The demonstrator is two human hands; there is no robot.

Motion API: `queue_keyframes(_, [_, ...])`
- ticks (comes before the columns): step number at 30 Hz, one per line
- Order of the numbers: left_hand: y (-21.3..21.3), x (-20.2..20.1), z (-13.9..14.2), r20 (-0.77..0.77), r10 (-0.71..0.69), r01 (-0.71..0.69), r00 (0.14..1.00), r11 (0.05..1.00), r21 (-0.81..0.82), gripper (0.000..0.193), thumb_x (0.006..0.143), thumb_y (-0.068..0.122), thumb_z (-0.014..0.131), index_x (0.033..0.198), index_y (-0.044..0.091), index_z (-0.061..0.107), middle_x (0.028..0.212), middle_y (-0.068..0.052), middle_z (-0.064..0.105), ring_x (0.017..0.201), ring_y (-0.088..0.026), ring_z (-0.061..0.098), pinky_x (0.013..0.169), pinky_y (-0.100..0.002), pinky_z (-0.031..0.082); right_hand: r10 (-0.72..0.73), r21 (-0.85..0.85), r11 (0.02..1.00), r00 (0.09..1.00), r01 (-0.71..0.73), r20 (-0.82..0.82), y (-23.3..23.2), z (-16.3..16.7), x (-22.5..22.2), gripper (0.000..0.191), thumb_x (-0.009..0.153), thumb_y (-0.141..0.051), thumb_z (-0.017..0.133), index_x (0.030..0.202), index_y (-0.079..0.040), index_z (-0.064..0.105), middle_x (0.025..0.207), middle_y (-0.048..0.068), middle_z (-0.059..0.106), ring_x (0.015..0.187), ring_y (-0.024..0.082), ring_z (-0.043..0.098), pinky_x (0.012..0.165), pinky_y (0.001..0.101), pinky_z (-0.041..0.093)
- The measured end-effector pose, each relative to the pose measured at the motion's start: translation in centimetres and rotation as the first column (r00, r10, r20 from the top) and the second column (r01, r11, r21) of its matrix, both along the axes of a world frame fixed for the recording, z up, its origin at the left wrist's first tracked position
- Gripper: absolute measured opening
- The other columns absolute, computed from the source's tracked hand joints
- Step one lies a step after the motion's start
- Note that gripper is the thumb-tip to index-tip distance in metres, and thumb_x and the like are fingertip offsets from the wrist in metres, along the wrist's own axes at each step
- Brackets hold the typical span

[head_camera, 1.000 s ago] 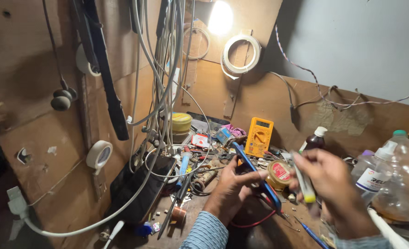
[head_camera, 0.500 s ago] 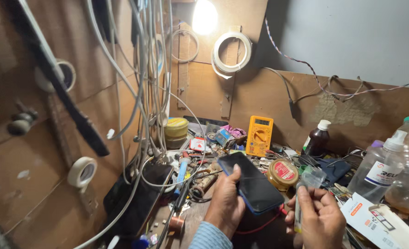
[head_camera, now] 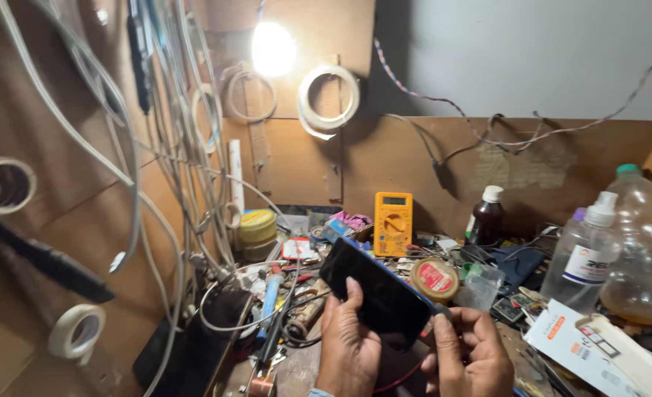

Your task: The person holds a blue smartphone and uses a small metal tool to pry and separate the screen from the frame. They repeatedly work along the edges, lifting the screen slightly and repositioning the tool to continue the separation.

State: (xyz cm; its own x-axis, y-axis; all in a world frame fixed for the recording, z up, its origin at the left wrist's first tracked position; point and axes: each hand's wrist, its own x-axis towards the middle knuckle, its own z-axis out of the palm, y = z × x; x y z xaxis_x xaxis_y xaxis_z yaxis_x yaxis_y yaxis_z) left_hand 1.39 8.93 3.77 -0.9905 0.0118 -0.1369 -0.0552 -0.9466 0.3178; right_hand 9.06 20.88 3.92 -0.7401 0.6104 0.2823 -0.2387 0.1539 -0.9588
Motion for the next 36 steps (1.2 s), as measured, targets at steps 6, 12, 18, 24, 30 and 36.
queue_keyframes(6, [0.8,-0.1,1.8,0.116,-0.139,0.143,0.983,0.990,-0.024,0.043,0.081,0.039,0.075,0.106,0.005,0.065,0.096,-0.013,0.072,0.085,-0.029,0.071,0.077,-0.050,0.062,-0.019,0.152,0.987,0.989,0.042,-0.144,0.7,-0.9,-0.5,0.016,0.090,-0.013,0.070,0.102,-0.002,0.068,0.074,0.006,0.078,0.065,0.009,0.074,0.059,0.0236,0.058])
queue_keyframes(12, [0.9,-0.9,2.7,0.072,-0.096,0.096,0.993,0.995,0.005,0.044,0.074,0.039,0.086,0.099,0.010,0.066,0.087,-0.007,0.071,0.079,-0.022,0.069,0.072,-0.042,0.061,-0.037,0.208,0.977,0.997,0.051,-0.068,0.7,-1.5,-0.8,0.015,0.087,-0.013,0.075,0.097,-0.002,0.073,0.070,0.009,0.073,0.058,0.011,0.071,0.058,0.0250,0.056])
queue_keyframes(18, [1.7,-2.6,4.0,0.105,-0.076,0.066,0.992,0.993,0.099,0.046,0.078,0.043,0.080,0.106,0.009,0.068,0.095,-0.007,0.073,0.083,-0.022,0.071,0.077,-0.040,0.061,-0.020,0.191,0.980,0.977,0.061,-0.210,0.7,1.2,-1.7,0.010,0.086,-0.009,0.074,0.094,-0.003,0.075,0.074,0.006,0.079,0.065,0.008,0.074,0.061,0.0233,0.059])
queue_keyframes(24, [2.1,-2.5,4.3,0.051,-0.040,0.040,0.998,0.999,0.009,0.049,0.081,0.046,0.073,0.111,0.008,0.069,0.098,-0.005,0.075,0.089,-0.022,0.072,0.083,-0.041,0.060,-0.036,0.414,0.897,0.960,0.154,-0.279,0.3,4.4,-2.5,0.011,0.082,-0.008,0.079,0.092,-0.004,0.077,0.085,0.006,0.079,0.077,0.009,0.076,0.070,0.0248,0.059])
queue_keyframes(30, [1.8,-2.3,4.1,0.038,-0.022,0.024,0.999,0.999,-0.033,0.049,0.083,0.046,0.071,0.110,0.005,0.069,0.098,-0.006,0.075,0.089,-0.022,0.072,0.083,-0.041,0.059,-0.008,0.384,0.915,0.956,0.125,-0.293,-0.5,4.1,-2.5,0.013,0.083,-0.009,0.078,0.094,-0.004,0.076,0.092,0.005,0.080,0.080,0.009,0.076,0.071,0.0241,0.060])
queue_keyframes(36, [2.1,-2.3,3.6,0.025,0.037,-0.036,0.999,0.999,-0.027,0.048,0.082,0.044,0.075,0.109,0.004,0.070,0.100,-0.007,0.075,0.093,-0.021,0.071,0.087,-0.039,0.060,-0.016,0.444,0.885,0.964,0.138,-0.266,-0.1,3.3,-2.5,0.011,0.082,-0.008,0.079,0.092,-0.004,0.077,0.095,0.006,0.080,0.091,0.011,0.076,0.080,0.0257,0.059])
